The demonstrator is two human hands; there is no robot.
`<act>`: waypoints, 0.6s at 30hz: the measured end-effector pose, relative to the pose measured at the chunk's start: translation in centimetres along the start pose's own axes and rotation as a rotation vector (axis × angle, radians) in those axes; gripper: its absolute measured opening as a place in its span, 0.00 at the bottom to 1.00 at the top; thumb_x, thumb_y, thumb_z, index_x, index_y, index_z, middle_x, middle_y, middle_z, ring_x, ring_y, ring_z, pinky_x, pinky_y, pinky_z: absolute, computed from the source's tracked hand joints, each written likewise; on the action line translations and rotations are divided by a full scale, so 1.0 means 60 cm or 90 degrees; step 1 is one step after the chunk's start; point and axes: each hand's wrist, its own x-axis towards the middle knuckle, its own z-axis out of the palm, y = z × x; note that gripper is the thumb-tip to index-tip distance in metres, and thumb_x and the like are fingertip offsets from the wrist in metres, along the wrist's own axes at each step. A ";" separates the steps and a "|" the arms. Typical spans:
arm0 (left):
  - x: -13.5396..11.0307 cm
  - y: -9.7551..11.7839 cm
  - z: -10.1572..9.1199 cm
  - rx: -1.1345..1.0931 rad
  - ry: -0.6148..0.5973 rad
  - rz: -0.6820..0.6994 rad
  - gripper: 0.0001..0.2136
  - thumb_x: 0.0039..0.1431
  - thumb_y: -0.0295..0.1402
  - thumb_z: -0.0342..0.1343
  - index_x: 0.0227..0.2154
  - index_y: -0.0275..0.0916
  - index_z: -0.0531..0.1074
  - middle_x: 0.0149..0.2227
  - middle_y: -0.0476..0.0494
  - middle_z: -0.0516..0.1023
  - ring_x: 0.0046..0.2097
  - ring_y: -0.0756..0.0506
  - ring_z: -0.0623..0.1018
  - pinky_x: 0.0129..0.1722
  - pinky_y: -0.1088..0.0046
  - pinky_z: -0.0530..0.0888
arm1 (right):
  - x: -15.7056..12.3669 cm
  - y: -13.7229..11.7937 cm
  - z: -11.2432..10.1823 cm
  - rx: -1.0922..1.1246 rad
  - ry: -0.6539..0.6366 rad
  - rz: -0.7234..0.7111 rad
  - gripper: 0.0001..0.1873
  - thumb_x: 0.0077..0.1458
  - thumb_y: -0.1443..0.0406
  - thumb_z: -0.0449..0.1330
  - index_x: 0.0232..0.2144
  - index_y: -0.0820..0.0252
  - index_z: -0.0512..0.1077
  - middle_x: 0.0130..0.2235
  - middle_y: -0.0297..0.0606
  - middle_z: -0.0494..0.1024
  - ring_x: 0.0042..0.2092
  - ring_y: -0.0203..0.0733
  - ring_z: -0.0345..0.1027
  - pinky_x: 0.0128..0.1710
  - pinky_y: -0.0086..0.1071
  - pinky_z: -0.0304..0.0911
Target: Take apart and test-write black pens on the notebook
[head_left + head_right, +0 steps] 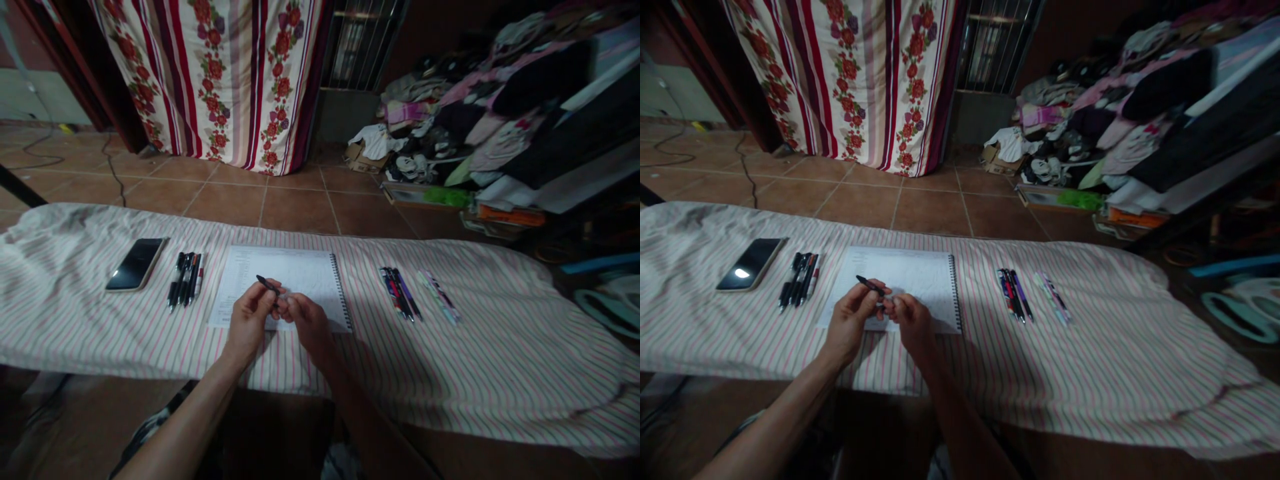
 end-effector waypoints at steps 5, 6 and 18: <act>-0.004 0.006 0.003 0.016 -0.016 0.012 0.10 0.50 0.36 0.58 0.32 0.35 0.73 0.30 0.43 0.76 0.26 0.50 0.72 0.26 0.74 0.69 | 0.001 0.005 0.000 -0.038 0.009 -0.023 0.15 0.53 0.58 0.48 0.27 0.60 0.70 0.21 0.33 0.72 0.25 0.35 0.65 0.26 0.28 0.62; -0.005 0.007 0.003 0.021 -0.020 0.013 0.10 0.50 0.36 0.58 0.33 0.35 0.73 0.30 0.43 0.76 0.27 0.49 0.73 0.27 0.73 0.69 | 0.002 0.007 0.000 -0.055 0.011 -0.027 0.15 0.53 0.59 0.48 0.27 0.60 0.70 0.23 0.34 0.73 0.26 0.36 0.66 0.27 0.28 0.62; 0.007 -0.024 -0.006 0.176 -0.070 0.011 0.08 0.52 0.34 0.54 0.32 0.35 0.71 0.24 0.48 0.74 0.25 0.51 0.71 0.28 0.73 0.70 | -0.004 0.022 -0.024 -0.365 -0.013 -0.185 0.13 0.54 0.68 0.50 0.37 0.59 0.73 0.38 0.42 0.75 0.40 0.42 0.68 0.42 0.36 0.64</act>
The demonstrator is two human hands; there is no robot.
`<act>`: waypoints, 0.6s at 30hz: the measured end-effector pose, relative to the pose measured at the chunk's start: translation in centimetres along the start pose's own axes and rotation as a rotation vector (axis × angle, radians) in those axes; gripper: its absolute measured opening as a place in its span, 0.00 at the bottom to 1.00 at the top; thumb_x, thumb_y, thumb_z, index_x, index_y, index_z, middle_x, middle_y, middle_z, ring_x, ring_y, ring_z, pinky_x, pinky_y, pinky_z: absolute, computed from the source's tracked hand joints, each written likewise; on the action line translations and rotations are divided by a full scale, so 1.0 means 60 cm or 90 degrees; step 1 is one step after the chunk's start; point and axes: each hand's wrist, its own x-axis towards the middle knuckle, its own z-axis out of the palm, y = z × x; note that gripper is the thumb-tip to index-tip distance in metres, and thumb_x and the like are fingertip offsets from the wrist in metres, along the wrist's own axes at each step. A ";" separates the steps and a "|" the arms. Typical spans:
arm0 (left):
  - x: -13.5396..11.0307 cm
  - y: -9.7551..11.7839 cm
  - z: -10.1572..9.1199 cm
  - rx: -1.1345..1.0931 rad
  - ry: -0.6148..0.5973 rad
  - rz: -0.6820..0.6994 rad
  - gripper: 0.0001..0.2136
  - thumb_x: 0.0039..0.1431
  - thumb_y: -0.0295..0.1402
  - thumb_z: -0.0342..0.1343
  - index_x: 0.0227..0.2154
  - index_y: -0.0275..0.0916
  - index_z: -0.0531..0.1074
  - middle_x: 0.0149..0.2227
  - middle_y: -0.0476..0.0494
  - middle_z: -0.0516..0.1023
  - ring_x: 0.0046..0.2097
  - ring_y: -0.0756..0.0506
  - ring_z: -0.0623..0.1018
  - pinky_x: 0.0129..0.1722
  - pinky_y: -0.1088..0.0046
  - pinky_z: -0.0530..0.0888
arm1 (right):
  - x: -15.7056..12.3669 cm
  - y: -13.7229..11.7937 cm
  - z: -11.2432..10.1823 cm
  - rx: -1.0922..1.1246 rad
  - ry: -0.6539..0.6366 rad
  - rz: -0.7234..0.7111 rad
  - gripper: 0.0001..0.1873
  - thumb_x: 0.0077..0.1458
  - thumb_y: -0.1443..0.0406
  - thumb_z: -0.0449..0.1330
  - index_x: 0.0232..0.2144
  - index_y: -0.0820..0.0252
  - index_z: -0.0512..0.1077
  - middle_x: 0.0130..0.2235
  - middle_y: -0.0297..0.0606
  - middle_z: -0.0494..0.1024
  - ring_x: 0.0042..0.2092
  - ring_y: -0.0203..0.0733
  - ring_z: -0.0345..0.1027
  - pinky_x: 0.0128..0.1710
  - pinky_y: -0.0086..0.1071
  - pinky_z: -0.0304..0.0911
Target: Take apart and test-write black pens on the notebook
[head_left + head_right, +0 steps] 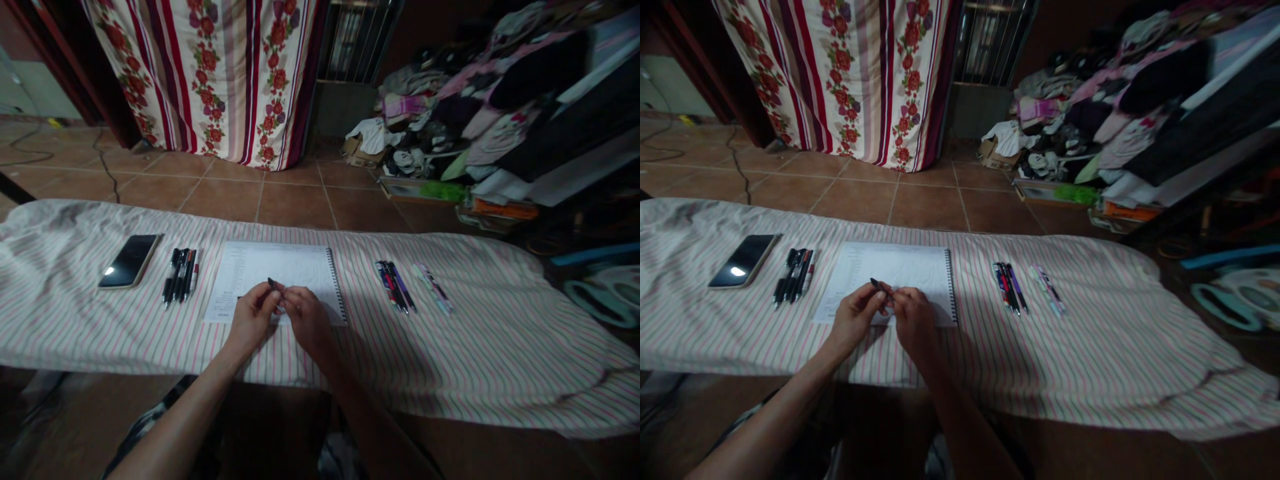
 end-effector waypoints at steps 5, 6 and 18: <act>0.001 -0.009 0.002 0.047 -0.003 0.008 0.07 0.52 0.34 0.53 0.30 0.35 0.71 0.23 0.49 0.74 0.23 0.52 0.70 0.27 0.74 0.69 | -0.001 0.007 -0.005 0.004 0.016 0.018 0.17 0.52 0.73 0.46 0.40 0.62 0.72 0.39 0.45 0.75 0.42 0.44 0.68 0.45 0.40 0.64; 0.001 -0.010 0.002 0.058 -0.002 0.010 0.07 0.53 0.34 0.52 0.30 0.36 0.71 0.23 0.49 0.73 0.23 0.52 0.70 0.26 0.75 0.69 | 0.000 0.006 -0.007 0.028 0.033 0.026 0.18 0.53 0.72 0.46 0.40 0.62 0.72 0.40 0.45 0.76 0.43 0.43 0.69 0.45 0.39 0.65; 0.007 -0.017 0.015 0.259 0.006 0.120 0.10 0.56 0.33 0.48 0.25 0.37 0.73 0.24 0.49 0.74 0.29 0.49 0.72 0.32 0.75 0.67 | 0.018 -0.024 -0.004 0.244 0.152 0.032 0.13 0.53 0.64 0.56 0.42 0.53 0.71 0.43 0.36 0.76 0.44 0.39 0.71 0.44 0.34 0.68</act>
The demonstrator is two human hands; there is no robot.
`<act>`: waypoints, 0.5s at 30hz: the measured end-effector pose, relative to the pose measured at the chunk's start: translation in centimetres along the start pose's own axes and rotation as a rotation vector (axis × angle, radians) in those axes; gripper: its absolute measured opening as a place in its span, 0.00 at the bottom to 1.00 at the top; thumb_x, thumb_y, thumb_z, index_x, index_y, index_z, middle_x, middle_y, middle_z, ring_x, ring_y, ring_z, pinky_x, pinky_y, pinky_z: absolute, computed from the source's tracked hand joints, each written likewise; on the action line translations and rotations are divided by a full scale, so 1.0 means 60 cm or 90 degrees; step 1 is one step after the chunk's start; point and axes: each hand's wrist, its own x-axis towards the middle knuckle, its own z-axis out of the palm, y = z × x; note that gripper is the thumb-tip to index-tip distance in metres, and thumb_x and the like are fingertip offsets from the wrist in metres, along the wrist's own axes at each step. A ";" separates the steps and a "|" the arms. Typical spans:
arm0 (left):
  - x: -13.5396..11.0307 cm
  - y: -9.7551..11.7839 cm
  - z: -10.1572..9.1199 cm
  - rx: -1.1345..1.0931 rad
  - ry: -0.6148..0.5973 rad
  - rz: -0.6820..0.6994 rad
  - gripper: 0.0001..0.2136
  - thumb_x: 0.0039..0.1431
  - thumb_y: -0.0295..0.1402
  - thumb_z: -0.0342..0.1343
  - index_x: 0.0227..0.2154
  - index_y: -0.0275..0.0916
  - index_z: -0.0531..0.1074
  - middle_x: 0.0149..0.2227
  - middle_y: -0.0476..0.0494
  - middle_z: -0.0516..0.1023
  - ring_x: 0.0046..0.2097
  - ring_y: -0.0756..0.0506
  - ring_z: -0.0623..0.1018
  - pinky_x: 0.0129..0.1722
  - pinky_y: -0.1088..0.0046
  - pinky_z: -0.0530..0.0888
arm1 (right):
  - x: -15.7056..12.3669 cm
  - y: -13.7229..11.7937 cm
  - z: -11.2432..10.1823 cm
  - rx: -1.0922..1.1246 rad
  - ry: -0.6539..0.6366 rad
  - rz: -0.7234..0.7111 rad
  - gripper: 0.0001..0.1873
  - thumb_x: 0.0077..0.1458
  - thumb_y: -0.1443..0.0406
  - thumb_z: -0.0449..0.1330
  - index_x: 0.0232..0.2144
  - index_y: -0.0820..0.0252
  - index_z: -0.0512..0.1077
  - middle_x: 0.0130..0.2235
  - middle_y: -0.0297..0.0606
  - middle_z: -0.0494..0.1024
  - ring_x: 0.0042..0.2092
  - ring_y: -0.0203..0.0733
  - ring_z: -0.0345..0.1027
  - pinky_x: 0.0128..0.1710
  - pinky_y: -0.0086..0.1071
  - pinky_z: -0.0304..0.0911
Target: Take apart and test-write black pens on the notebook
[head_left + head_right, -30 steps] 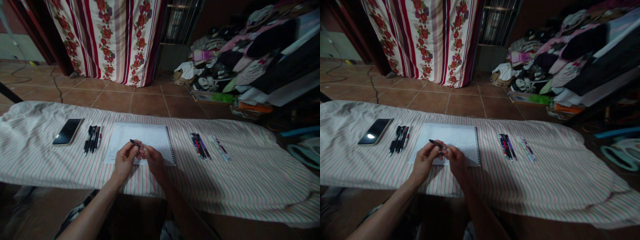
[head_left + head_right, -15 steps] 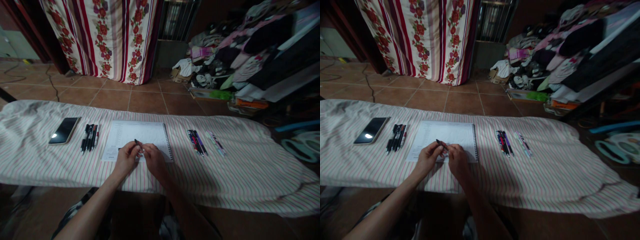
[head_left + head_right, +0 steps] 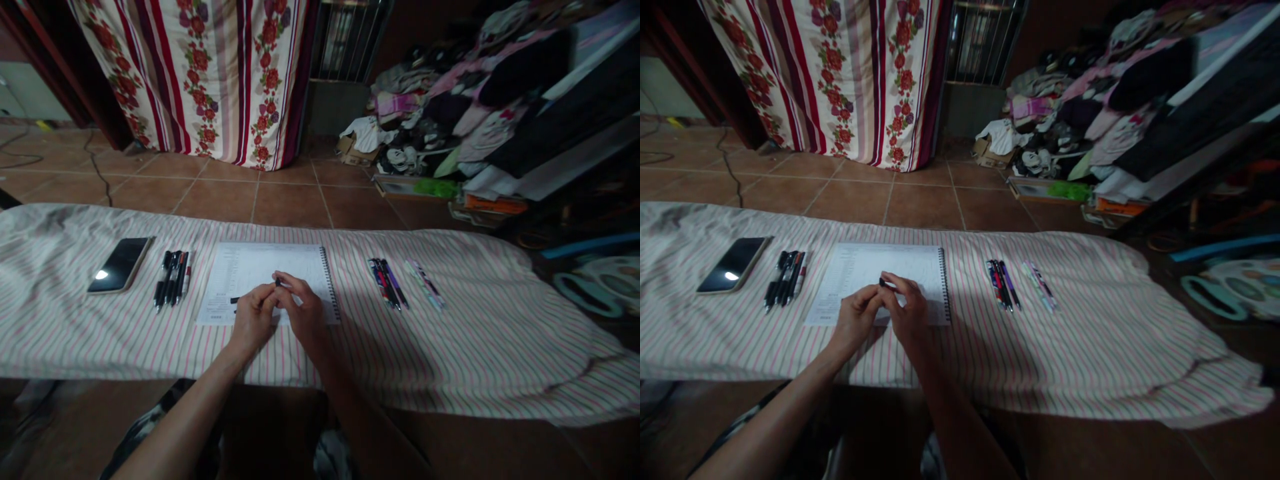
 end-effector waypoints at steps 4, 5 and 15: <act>0.000 0.002 0.004 0.023 0.006 0.003 0.11 0.56 0.32 0.47 0.23 0.37 0.72 0.23 0.51 0.72 0.28 0.50 0.71 0.31 0.76 0.67 | 0.003 0.001 0.008 -0.016 0.021 -0.019 0.10 0.54 0.64 0.54 0.38 0.53 0.73 0.39 0.33 0.78 0.42 0.38 0.71 0.44 0.33 0.68; 0.000 0.002 0.004 0.024 0.008 0.003 0.11 0.56 0.32 0.47 0.23 0.37 0.72 0.23 0.51 0.72 0.28 0.50 0.71 0.31 0.76 0.67 | 0.003 0.001 0.010 -0.013 0.020 -0.020 0.10 0.55 0.64 0.54 0.38 0.53 0.72 0.38 0.33 0.78 0.41 0.38 0.72 0.42 0.33 0.69; 0.000 -0.006 0.007 0.006 0.013 -0.010 0.11 0.55 0.32 0.48 0.25 0.37 0.73 0.24 0.50 0.73 0.29 0.49 0.72 0.32 0.75 0.67 | 0.000 0.005 0.015 -0.047 0.012 -0.071 0.13 0.57 0.65 0.50 0.41 0.57 0.72 0.40 0.36 0.78 0.42 0.38 0.72 0.43 0.31 0.68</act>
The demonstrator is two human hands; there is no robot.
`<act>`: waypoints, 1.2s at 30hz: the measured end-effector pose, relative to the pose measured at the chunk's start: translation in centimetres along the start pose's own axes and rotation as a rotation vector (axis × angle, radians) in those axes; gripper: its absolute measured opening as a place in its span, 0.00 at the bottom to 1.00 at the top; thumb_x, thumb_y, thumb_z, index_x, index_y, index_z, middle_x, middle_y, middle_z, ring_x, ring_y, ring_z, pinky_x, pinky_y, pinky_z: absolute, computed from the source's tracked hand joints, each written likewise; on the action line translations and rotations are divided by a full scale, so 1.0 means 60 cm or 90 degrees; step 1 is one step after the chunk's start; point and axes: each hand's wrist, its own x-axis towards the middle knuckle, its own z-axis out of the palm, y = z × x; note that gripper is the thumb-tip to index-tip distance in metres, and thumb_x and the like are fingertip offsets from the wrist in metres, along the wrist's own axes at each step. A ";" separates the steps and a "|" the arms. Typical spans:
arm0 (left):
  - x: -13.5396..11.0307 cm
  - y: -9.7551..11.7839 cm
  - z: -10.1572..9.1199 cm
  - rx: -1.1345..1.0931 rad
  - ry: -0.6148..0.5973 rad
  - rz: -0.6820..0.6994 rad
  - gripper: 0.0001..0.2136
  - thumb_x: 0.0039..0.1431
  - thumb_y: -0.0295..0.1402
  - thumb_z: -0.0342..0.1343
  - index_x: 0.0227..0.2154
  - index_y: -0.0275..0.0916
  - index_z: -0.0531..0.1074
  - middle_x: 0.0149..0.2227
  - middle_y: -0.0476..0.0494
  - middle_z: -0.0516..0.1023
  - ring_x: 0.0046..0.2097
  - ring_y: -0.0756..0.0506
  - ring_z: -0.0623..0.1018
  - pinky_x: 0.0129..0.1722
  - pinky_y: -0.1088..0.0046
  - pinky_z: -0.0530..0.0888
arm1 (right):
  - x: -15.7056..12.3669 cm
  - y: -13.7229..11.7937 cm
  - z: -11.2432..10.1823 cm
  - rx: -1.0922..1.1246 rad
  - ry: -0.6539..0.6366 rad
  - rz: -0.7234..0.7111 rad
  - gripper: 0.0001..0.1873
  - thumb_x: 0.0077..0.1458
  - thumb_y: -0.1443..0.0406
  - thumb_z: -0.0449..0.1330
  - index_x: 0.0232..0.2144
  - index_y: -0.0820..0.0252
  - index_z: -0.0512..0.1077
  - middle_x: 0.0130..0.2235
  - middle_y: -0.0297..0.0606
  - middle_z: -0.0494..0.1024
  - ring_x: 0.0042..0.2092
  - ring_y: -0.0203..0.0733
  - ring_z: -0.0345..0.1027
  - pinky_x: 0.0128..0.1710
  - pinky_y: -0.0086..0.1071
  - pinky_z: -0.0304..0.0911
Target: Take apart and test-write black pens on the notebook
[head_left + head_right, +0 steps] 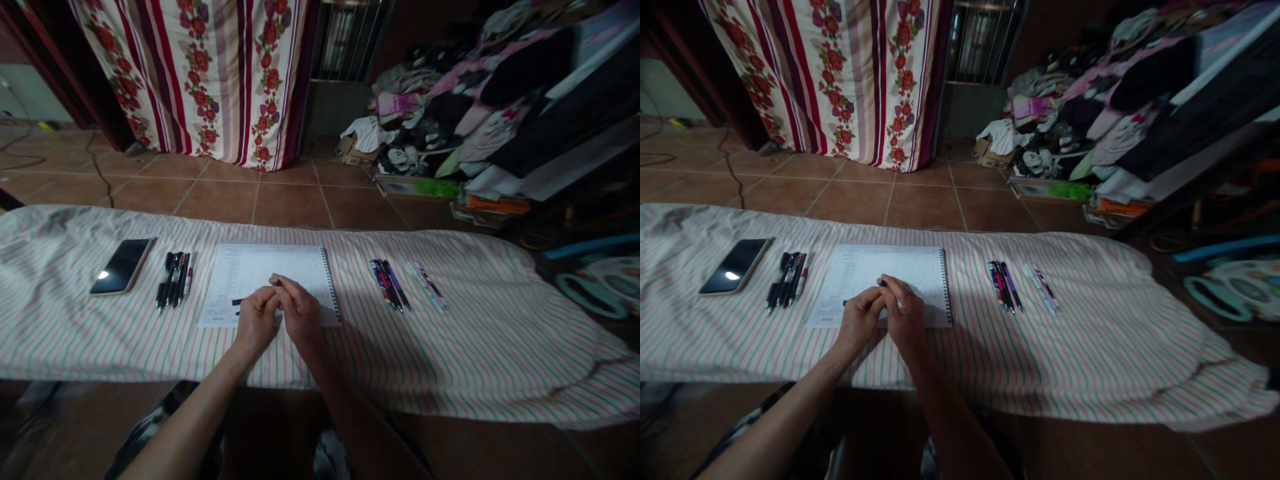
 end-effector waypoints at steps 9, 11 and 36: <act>0.000 0.003 0.005 0.020 -0.004 0.001 0.11 0.56 0.33 0.46 0.23 0.37 0.70 0.24 0.49 0.72 0.28 0.49 0.70 0.31 0.74 0.67 | -0.001 0.001 -0.002 0.007 -0.008 0.027 0.14 0.57 0.65 0.49 0.41 0.57 0.72 0.40 0.37 0.78 0.42 0.38 0.73 0.43 0.32 0.69; -0.002 0.004 0.005 0.023 -0.004 -0.003 0.11 0.57 0.33 0.45 0.24 0.37 0.70 0.24 0.49 0.71 0.29 0.49 0.70 0.32 0.74 0.66 | -0.001 -0.001 -0.001 0.003 -0.006 0.033 0.14 0.56 0.65 0.49 0.40 0.56 0.72 0.40 0.36 0.79 0.42 0.38 0.72 0.44 0.32 0.68; -0.010 0.008 0.020 0.089 0.011 0.019 0.11 0.56 0.31 0.44 0.23 0.37 0.69 0.22 0.49 0.69 0.26 0.50 0.68 0.28 0.75 0.64 | 0.009 -0.027 -0.008 0.057 0.022 0.138 0.11 0.55 0.63 0.51 0.33 0.55 0.74 0.37 0.33 0.79 0.41 0.38 0.72 0.45 0.31 0.66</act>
